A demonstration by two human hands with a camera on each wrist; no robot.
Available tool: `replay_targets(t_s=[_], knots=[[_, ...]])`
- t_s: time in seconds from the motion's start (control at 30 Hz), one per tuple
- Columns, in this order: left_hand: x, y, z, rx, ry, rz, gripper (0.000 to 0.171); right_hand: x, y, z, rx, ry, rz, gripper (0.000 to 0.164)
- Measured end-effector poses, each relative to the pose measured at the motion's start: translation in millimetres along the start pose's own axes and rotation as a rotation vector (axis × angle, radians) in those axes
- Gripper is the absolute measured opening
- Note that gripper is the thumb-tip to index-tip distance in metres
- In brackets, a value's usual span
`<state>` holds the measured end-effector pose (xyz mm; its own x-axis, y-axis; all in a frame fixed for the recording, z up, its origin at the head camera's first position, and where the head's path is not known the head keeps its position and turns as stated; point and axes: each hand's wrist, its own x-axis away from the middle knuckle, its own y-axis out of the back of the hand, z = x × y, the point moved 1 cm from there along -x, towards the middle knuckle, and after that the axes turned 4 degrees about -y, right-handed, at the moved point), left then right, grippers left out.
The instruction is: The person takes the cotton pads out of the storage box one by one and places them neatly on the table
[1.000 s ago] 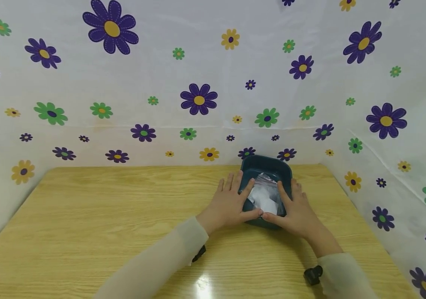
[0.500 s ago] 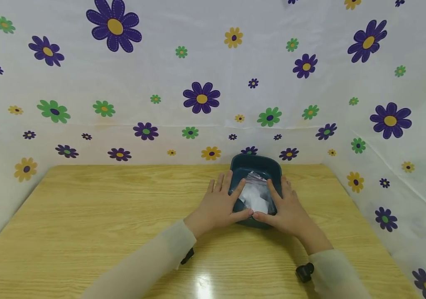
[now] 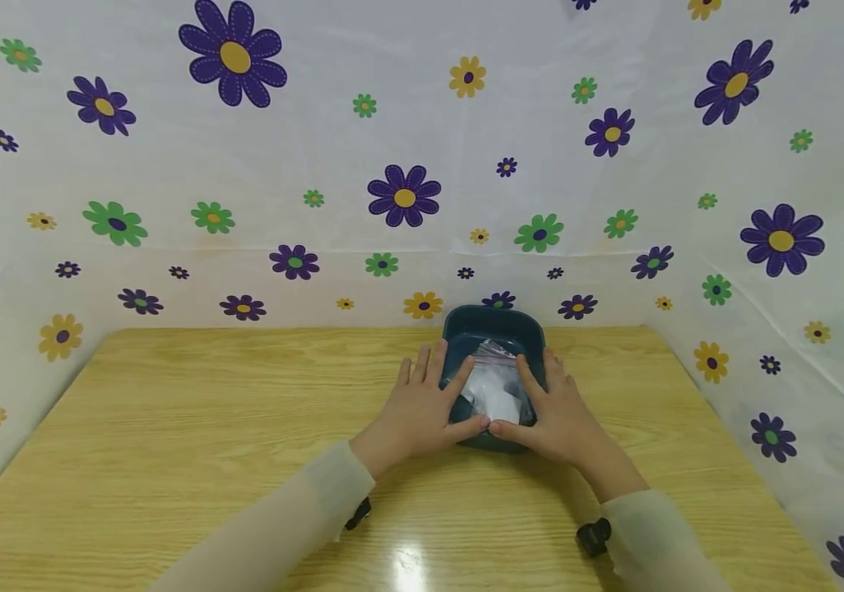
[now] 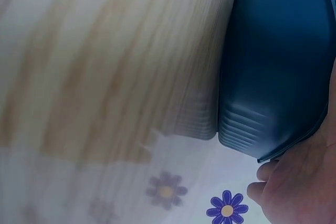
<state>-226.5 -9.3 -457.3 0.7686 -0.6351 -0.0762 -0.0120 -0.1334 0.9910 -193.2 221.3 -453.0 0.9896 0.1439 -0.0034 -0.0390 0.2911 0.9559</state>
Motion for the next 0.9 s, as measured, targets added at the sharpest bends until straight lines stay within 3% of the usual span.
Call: replay_targets(t_s=[0.6, 0.9], knots=[[17.6, 0.7, 14.6, 0.003, 0.019, -0.032, 0.094, -6.9, -6.5, 19.0, -0.012, -0.002, 0.023, 0.114], [28.0, 1.4, 24.8, 0.011, 0.064, -0.002, 0.093, -12.2, -9.8, 31.6, -0.042, 0.022, 0.042, 0.115]])
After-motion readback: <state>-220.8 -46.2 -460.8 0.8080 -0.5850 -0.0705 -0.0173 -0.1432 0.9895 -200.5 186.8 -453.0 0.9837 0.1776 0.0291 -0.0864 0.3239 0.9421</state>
